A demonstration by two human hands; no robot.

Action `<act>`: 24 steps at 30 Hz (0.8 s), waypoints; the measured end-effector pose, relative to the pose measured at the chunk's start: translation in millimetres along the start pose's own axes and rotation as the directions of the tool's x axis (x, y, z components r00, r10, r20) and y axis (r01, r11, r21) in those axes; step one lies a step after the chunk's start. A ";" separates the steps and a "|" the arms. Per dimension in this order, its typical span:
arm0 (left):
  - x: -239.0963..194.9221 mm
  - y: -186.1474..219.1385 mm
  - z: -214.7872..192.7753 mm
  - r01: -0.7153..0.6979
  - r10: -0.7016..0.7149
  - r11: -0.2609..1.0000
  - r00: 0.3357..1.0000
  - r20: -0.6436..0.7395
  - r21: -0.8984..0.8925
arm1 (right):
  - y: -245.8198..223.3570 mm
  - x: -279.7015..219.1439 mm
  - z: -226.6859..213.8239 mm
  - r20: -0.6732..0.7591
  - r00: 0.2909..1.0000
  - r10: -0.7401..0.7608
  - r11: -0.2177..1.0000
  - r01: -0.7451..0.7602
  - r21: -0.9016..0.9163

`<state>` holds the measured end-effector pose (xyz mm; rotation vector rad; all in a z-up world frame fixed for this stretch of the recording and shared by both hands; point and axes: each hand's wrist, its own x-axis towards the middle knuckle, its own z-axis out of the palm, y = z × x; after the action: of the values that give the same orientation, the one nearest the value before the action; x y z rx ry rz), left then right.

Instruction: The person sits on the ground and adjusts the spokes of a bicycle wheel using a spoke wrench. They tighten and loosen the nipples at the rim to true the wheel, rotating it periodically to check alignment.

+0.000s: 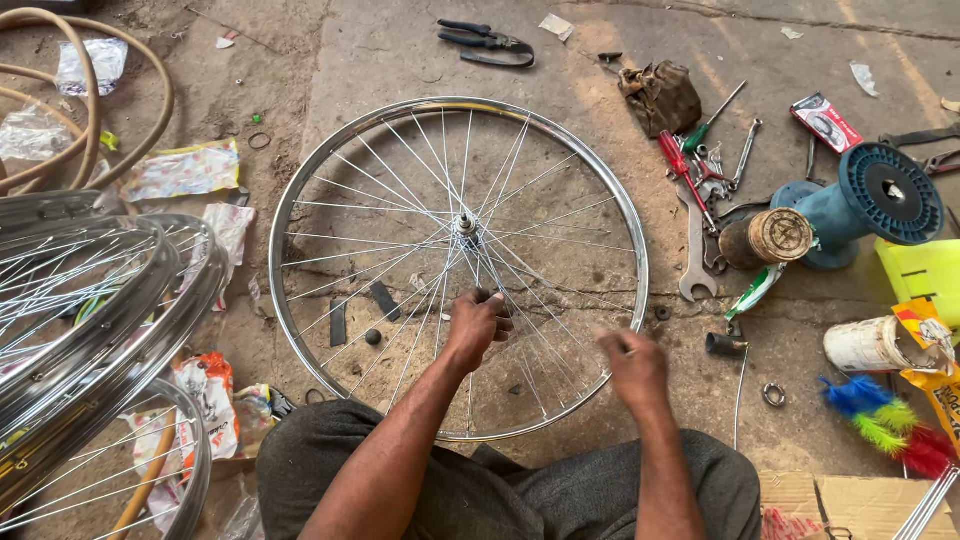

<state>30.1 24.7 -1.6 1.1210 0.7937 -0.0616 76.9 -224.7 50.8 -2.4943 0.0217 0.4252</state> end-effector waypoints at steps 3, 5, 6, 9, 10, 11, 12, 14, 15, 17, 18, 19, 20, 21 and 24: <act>-3.5 4.4 2.2 -0.002 0.002 1.000 1.000 -0.017 -0.017 | 9.1 5.7 -12.7 -0.171 0.985 -0.026 0.992 0.046 0.114; -2.4 6.4 3.9 -0.012 0.012 1.000 1.000 -0.022 -0.020 | 18.1 7.7 -13.9 -0.289 0.947 -0.141 0.975 0.184 0.127; -0.5 6.4 4.1 -0.026 0.026 0.999 0.999 -0.025 -0.020 | 23.9 9.4 -14.4 -0.347 0.917 -0.195 0.960 0.252 0.126; 9.9 2.2 3.7 -0.049 0.048 0.999 0.998 -0.044 -0.010 | 43.7 15.3 -14.4 -0.386 0.920 0.071 0.850 0.147 0.506; 14.8 0.0 3.3 -0.045 0.045 0.999 0.997 -0.056 0.000 | 51.1 17.3 -15.2 -0.296 0.944 0.147 0.616 0.147 0.774; 18.9 -3.2 2.0 -0.042 0.043 0.999 0.997 -0.068 0.010 | 58.6 19.4 -17.4 -0.186 0.965 0.184 0.305 0.124 0.944; 21.2 -8.4 1.0 -0.078 0.077 0.997 0.995 -0.055 -0.010 | 68.1 16.4 -18.7 -0.068 0.981 0.180 -0.041 0.076 0.996; 27.0 -12.8 1.0 -0.154 0.153 0.987 0.988 -0.029 -0.050 | 81.7 -1.1 -0.2 0.094 0.973 0.209 -0.103 -0.074 0.992; 29.4 -12.5 3.1 -0.145 0.144 0.989 0.989 -0.041 -0.022 | 84.8 -8.5 10.6 0.173 0.961 0.217 -0.137 -0.145 0.980; 32.2 -10.4 3.4 -0.127 0.129 0.992 0.989 -0.079 0.029 | 86.2 -18.7 33.0 0.238 0.949 0.207 -0.103 -0.221 0.970; 29.1 -12.8 0.8 -0.118 0.115 0.992 0.990 -0.081 -0.040 | 87.7 -24.8 41.4 0.278 0.938 0.207 -0.087 -0.265 0.960; 26.2 -13.8 -0.9 -0.109 0.100 0.988 0.992 -0.082 -0.108 | 88.2 -25.9 45.0 0.238 0.953 0.189 -0.075 -0.227 0.971; 24.0 -12.1 -0.7 -0.102 0.090 0.980 0.993 -0.077 -0.174 | 86.7 -24.7 46.2 0.193 0.966 0.170 -0.067 -0.184 0.981; 20.0 -10.5 -1.7 -0.095 0.077 0.977 0.992 -0.098 -0.190 | 84.9 -24.6 45.4 0.147 0.978 0.151 -0.060 -0.139 0.988; 14.3 5.0 1.3 -0.089 0.063 0.969 0.991 -0.120 -0.228 | 75.7 -19.0 29.6 0.102 0.977 0.186 -0.068 -0.090 0.994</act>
<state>43.4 30.8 -6.0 0.9359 0.8343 0.1573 41.6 -271.4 -8.7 -0.8946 0.4746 0.2149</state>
